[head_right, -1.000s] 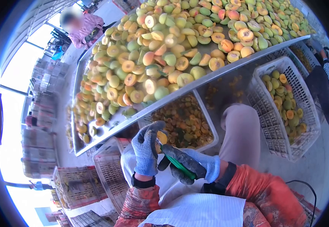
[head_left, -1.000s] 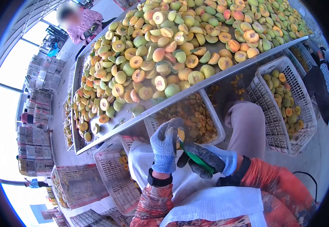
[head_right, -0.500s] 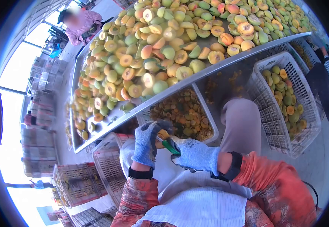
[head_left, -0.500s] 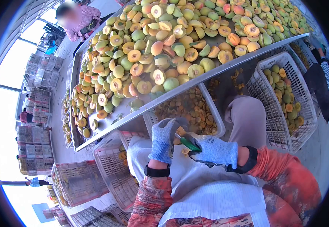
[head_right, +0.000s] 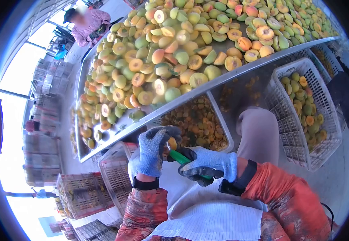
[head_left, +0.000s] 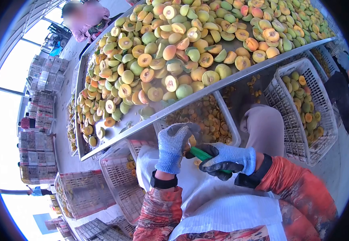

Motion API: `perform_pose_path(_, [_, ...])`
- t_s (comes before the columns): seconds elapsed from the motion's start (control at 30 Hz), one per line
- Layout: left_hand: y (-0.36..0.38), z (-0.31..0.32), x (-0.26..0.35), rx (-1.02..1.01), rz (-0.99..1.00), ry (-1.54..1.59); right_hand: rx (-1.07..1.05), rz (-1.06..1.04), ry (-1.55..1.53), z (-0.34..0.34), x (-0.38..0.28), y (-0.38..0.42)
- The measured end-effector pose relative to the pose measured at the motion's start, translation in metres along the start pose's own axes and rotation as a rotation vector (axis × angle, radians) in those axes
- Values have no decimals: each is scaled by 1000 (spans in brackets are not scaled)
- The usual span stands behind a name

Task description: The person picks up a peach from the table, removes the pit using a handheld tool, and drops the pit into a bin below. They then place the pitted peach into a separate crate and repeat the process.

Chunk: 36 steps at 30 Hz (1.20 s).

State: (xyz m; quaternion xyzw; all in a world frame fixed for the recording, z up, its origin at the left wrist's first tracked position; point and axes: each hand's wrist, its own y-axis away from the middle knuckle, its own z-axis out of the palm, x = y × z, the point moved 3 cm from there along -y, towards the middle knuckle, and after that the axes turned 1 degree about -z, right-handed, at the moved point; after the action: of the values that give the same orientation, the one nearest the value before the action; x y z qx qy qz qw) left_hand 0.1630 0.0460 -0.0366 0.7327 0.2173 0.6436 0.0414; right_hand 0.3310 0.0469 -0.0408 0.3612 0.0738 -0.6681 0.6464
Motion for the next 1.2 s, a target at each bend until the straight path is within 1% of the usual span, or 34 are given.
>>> perform_pose_path(0.03, [0, 2, -4, -1, -1, 1, 51, 12, 107, -1, 1, -1])
perform_pose_path(0.07, [0, 3, -7, 9, 15, -15, 55, 10, 105, -4, 2, -2])
perform_pose_path(0.13, [-6, 1, -16, 18, 27, -28, 4, 66, 49, -7, 8, -5])
perform_pose_path(0.17, [-12, -3, -21, -31, 71, -60, 2, 72, 49, -6, 12, -5])
perform_pose_path(0.2, [-16, -5, -24, -77, 120, -92, -45, 52, -7, -3, 14, -7])
perform_pose_path(0.23, [-19, -8, -27, -69, 122, -91, -93, 31, -61, 0, 14, -8])
perform_pose_path(0.3, [-24, -7, -25, -32, 81, 48, -76, -8, -61, 8, 5, -7])
perform_pose_path(0.33, [-25, -7, -20, -27, 90, 49, -58, -49, -65, 10, 0, -6])
perform_pose_path(0.37, [-24, -6, -11, 0, 59, 193, -63, -52, -58, 11, -1, -6])
perform_pose_path(0.4, [-23, -8, -6, 29, 29, 337, -8, -92, -12, 8, -2, -5])
perform_pose_path(0.43, [-31, -12, -14, 22, -28, 530, 46, -132, 37, 4, -5, -3])
perform_pose_path(0.47, [-33, -16, -10, 27, -14, 531, 39, -135, 49, -7, -4, -5])
perform_pose_path(0.53, [-30, -21, -7, -30, -179, 928, 436, -128, 546, -47, 1, -11])
perform_pose_path(0.57, [-29, -28, -9, -52, -185, 999, 429, -135, 554, -51, 2, -16])
perform_pose_path(0.67, [-25, -39, -13, -67, -125, 1095, 623, -426, 866, -54, 9, -19])
perform_pose_path(0.7, [-27, -42, -20, -35, -53, 1001, 688, -524, 963, -53, 11, -19])
perform_pose_path(0.73, [-26, -40, -23, -34, -49, 1001, 754, -627, 1060, -51, 9, -18])
perform_pose_path(0.77, [-25, -38, -23, 22, 38, 921, 753, -629, 1061, -39, 2, -17])
perform_pose_path(0.8, [-25, -36, -23, 75, 123, 839, 617, -520, 563, -20, -4, -18])
perform_pose_path(0.83, [-22, -27, -20, 69, 122, 839, 465, -397, 74, -6, -5, -23])
perform_pose_path(0.87, [-15, -19, -8, 128, 242, 595, 473, -399, 72, -4, -5, -26])
perform_pose_path(0.9, [-11, -13, 0, 182, 361, 351, 409, -393, -105, -4, -3, -32])
perform_pose_path(0.93, [-11, -11, -3, 173, 361, 357, 342, -386, -279, -3, -1, -37])
perform_pose_path(0.97, [-10, -8, -8, 135, 367, 247, 381, -421, -214, -2, -2, -43])
perform_pose_path(1.0, [-9, -6, -12, 99, 371, 137, 388, -420, -213, -3, -2, -42])
perform_pose_path(1.03, [-7, -3, -17, 87, 357, 207, 389, -435, -174, -3, -3, -42])
perform_pose_path(1.07, [-3, -4, -17, 90, 353, 209, 387, -450, -136, -3, -3, -43])
perform_pose_path(1.13, [8, -10, -5, 267, 582, -374, 390, -424, -89, 1, -4, -36])
perform_pose_path(1.17, [4, -16, -11, 275, 577, -376, 393, -401, -44, 1, -3, -33])
perform_pose_path(1.2, [-4, -26, -24, 301, 451, -164, 384, -396, -45, -2, 2, -37])
